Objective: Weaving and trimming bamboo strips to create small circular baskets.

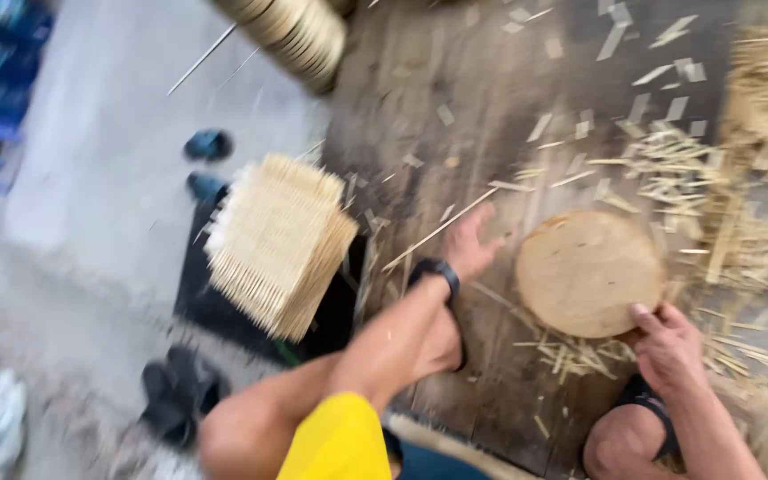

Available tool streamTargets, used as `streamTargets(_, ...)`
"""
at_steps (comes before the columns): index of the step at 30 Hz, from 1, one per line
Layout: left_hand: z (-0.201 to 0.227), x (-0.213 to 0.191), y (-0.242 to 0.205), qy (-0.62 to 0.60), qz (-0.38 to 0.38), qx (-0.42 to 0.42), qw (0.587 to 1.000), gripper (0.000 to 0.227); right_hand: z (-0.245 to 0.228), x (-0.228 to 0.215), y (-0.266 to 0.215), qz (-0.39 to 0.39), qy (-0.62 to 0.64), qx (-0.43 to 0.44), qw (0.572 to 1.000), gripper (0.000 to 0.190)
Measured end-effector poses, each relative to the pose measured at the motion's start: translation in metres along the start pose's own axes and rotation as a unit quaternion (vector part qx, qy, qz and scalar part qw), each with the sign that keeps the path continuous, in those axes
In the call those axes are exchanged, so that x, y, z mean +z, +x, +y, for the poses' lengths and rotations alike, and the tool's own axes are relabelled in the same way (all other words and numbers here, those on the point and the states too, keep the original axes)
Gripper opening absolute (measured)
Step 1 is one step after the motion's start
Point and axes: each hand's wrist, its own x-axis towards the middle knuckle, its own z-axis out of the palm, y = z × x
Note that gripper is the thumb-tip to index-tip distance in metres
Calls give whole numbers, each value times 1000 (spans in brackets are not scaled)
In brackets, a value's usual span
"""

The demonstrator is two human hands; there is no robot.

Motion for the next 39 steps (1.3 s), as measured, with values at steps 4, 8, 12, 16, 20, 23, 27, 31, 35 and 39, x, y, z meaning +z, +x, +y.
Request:
streamTargets(4, 12, -169, 3, 402, 154, 10, 903, 109, 0, 30, -9, -41, 78, -14, 996, 25)
streamTargets(8, 12, -279, -42, 456, 71, -381, 801, 165, 6, 32, -12, -36, 33, 18, 999, 24)
streamTargets(12, -59, -299, -67, 435, 8, -460, 774, 159, 23, 18, -5, -31, 8, 62, 998, 32)
streamTargets(16, -103, -313, -63, 505, 47, -336, 793, 131, 34, 6, -1, -8, -30, 96, 995, 43)
streamTargets(20, -62, -327, -55, 513, -11, -262, 817, 123, 25, 14, -10, 19, -73, 100, 992, 48)
streamTargets(23, -14, -317, -31, 502, 2, -249, 828, 117, 20, 21, -9, 46, -66, 133, 988, 45)
streamTargets(27, -2, -299, 32, 496, 26, -243, 833, 100, 20, 17, -8, 49, -64, 131, 988, 45)
streamTargets(31, 19, -256, 83, 504, -2, -182, 845, 88, 30, 10, -3, 59, -68, 149, 985, 46)
streamTargets(35, -9, -198, 53, 603, -89, -33, 792, 92, 46, -10, 0, 16, -25, 146, 989, 45)
streamTargets(39, -23, -194, 70, 635, -111, 11, 764, 97, 29, -5, -15, 62, -88, 173, 979, 45)
